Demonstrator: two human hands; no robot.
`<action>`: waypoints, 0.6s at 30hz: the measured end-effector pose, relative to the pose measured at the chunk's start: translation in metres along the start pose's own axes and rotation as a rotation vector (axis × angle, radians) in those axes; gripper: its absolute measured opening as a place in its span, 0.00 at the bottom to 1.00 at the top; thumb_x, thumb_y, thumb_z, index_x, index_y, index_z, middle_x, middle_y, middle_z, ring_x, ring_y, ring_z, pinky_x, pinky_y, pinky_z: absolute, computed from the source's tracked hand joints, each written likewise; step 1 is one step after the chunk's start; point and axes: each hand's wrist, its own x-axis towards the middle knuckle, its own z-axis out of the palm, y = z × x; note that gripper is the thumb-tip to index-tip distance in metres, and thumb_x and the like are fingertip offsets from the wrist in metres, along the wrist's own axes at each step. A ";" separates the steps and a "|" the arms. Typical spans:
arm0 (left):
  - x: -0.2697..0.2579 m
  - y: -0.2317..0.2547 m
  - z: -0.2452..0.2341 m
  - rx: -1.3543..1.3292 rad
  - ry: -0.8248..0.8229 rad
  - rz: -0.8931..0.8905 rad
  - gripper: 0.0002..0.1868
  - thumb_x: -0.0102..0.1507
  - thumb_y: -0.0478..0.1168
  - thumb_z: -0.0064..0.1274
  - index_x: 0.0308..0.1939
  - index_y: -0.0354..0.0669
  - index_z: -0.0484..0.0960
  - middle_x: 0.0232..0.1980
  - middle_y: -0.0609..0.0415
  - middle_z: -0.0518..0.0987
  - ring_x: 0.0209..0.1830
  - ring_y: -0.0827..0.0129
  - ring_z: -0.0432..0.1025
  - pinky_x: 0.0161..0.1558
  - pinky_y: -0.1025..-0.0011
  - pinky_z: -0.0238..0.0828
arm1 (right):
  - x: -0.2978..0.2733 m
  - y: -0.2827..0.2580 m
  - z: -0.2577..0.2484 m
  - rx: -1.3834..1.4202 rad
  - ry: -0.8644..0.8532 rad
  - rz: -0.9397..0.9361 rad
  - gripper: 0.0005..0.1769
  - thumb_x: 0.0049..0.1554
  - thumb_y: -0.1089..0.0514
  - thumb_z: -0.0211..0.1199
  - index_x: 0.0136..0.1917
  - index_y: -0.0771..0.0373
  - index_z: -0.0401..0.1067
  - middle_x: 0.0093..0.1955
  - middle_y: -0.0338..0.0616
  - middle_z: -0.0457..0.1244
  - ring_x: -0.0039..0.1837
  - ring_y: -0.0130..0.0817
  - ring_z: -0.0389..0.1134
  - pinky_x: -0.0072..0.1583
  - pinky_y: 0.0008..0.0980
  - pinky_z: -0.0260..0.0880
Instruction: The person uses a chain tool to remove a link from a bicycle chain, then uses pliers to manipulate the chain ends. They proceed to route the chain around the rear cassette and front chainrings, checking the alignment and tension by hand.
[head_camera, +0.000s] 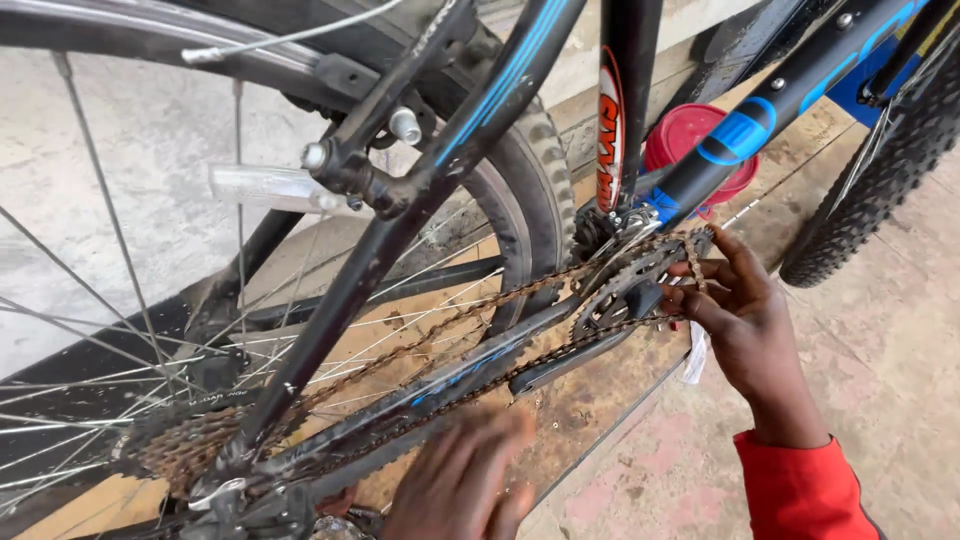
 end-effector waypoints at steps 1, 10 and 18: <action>0.012 -0.004 0.014 0.006 0.005 0.000 0.26 0.67 0.47 0.43 0.69 0.48 0.66 0.70 0.49 0.67 0.71 0.50 0.57 0.65 0.46 0.52 | 0.000 -0.001 -0.003 0.004 -0.004 -0.005 0.40 0.53 0.73 0.56 0.77 0.60 0.54 0.51 0.50 0.63 0.45 0.42 0.68 0.40 0.37 0.71; 0.072 0.022 0.043 0.158 0.359 -0.324 0.16 0.63 0.49 0.48 0.52 0.50 0.76 0.39 0.53 0.84 0.36 0.56 0.77 0.36 0.57 0.71 | 0.008 0.014 -0.032 0.137 -0.012 0.007 0.38 0.54 0.72 0.57 0.76 0.61 0.55 0.51 0.51 0.63 0.48 0.41 0.69 0.53 0.39 0.74; 0.073 0.028 0.020 0.070 0.514 -0.356 0.14 0.58 0.44 0.56 0.49 0.61 0.80 0.45 0.67 0.87 0.43 0.73 0.82 0.38 0.66 0.79 | 0.006 0.003 -0.015 0.082 0.044 0.045 0.39 0.53 0.72 0.56 0.77 0.61 0.55 0.52 0.53 0.63 0.49 0.41 0.68 0.54 0.40 0.73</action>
